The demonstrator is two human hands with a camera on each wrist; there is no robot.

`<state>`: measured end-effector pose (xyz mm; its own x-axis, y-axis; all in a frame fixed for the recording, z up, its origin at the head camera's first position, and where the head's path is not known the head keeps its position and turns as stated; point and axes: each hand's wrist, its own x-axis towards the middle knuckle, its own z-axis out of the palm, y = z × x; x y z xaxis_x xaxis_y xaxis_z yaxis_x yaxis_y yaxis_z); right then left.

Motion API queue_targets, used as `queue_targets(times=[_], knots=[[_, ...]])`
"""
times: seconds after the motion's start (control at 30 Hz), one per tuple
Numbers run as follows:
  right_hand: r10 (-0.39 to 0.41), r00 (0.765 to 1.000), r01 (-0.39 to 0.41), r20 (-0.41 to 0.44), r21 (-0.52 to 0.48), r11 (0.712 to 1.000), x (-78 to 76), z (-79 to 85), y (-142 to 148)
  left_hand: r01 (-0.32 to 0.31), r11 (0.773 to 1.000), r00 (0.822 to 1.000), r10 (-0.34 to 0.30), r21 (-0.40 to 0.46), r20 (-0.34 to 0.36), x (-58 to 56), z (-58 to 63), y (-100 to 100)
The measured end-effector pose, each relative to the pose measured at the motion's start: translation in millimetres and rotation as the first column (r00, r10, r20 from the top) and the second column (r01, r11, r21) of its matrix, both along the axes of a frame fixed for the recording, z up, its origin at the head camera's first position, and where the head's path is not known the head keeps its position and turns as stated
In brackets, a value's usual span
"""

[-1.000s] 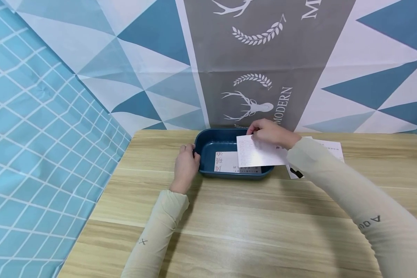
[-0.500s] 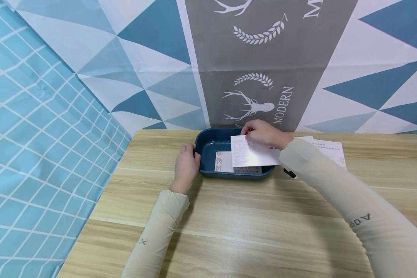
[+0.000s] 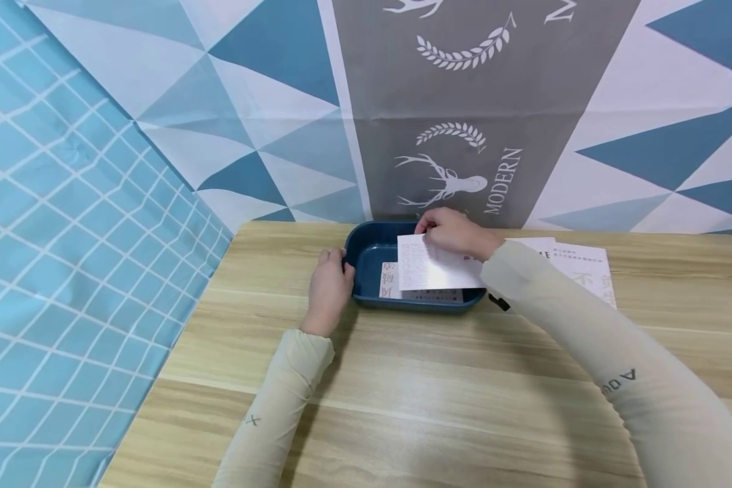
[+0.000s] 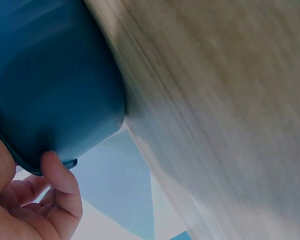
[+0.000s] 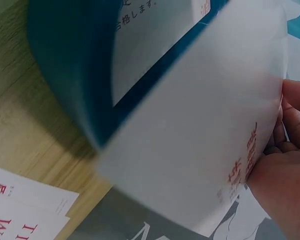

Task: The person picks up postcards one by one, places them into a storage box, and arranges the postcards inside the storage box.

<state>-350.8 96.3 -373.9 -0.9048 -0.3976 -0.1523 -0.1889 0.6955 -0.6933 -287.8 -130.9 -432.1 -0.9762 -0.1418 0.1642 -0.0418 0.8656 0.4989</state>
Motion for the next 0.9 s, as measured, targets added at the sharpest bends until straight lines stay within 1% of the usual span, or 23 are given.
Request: queue_targets(times=[0.3, 0.53, 0.73, 0.9], knots=[[0.008, 1.000, -0.008, 0.003, -0.008, 1.000, -0.1, -0.9, -10.7, -0.001, 1.000, 1.000, 0.001, 0.002, 0.009, -0.9, 1.1, 0.0], [0.008, 1.000, -0.008, 0.020, -0.022, 1.000, -3.1, -6.6, -19.6, -0.009, 1.000, 1.000, 0.009, 0.002, 0.019, -0.3, 1.1, -0.6], [0.005, 1.000, -0.004, 0.014, -0.029, 1.000, -5.2, -10.2, -25.7, 0.000, 1.000, 1.000, 0.001, -0.019, 0.020, -0.7, 1.9, 1.3], [0.007, 1.000, -0.007, 0.017, -0.036, 0.999, -6.2, -12.5, -30.2, -0.003, 1.000, 1.000, 0.003, -0.012, 0.031, -0.1, 3.1, 0.9]])
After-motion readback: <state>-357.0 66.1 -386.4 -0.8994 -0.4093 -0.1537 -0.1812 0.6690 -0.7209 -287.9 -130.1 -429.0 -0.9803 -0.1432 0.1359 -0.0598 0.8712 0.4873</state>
